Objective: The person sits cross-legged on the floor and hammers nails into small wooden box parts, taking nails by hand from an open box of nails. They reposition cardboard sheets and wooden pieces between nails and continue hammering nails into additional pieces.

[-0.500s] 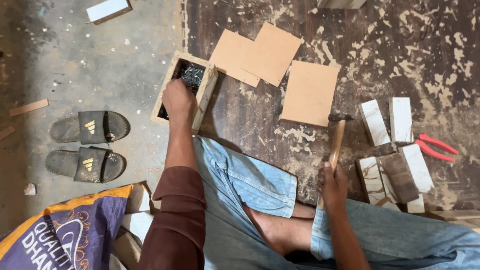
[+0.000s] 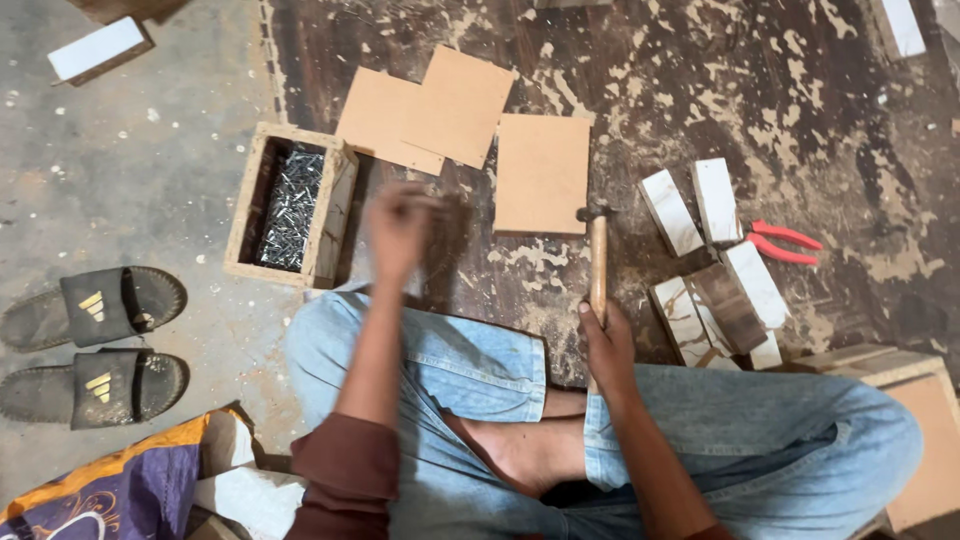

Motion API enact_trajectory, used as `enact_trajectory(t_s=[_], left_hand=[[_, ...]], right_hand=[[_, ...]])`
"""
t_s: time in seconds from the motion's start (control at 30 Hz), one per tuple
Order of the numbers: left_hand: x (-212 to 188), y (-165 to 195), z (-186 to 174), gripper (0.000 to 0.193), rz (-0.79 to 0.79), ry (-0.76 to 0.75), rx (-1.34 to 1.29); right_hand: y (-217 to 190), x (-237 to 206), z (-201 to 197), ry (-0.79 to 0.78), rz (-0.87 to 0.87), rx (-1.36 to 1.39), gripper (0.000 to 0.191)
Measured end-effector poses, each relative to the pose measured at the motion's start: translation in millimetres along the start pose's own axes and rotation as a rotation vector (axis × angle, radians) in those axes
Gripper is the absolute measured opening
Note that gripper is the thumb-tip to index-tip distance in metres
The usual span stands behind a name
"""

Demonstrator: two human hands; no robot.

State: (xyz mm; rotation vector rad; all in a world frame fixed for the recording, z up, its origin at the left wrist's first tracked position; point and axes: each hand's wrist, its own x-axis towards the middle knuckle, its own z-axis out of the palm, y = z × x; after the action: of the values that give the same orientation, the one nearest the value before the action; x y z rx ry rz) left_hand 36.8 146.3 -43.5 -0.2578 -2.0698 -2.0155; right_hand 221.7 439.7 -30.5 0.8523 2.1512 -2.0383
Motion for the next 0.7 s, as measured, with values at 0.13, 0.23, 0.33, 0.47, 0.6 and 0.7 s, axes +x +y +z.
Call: enact_trajectory(t_s=[0.13, 0.23, 0.33, 0.47, 0.6, 0.7], left_hand=[[-23.6, 7.0, 92.7, 0.014, -0.221, -0.157, 0.17], [-28.1, 7.1, 104.6, 0.017, -0.323, -0.243, 0.227], [-34.0, 0.1, 98.9, 0.025, -0.205, -0.195, 0.107], [-35.2, -5.8, 97.8, 0.02, 0.112, -0.105, 0.33], [-35.0, -2.5, 102.7, 0.016, 0.162, -0.098, 0.435], [-35.2, 0.8, 104.6, 0.017, 0.18, -0.097, 0.433]], right_hand=[[0.7, -1.5, -4.6, -0.012, -0.039, -0.094, 0.022], [1.2, -3.3, -5.3, -0.011, -0.067, -0.108, 0.02], [2.7, -3.5, -7.1, 0.023, -0.152, -0.231, 0.02], [3.5, -3.2, -5.4, -0.005, 0.002, -0.144, 0.023], [2.8, -2.8, -4.1, -0.06, -0.027, -0.207, 0.024], [-0.8, -4.0, -4.3, -0.079, -0.034, -0.207, 0.023]])
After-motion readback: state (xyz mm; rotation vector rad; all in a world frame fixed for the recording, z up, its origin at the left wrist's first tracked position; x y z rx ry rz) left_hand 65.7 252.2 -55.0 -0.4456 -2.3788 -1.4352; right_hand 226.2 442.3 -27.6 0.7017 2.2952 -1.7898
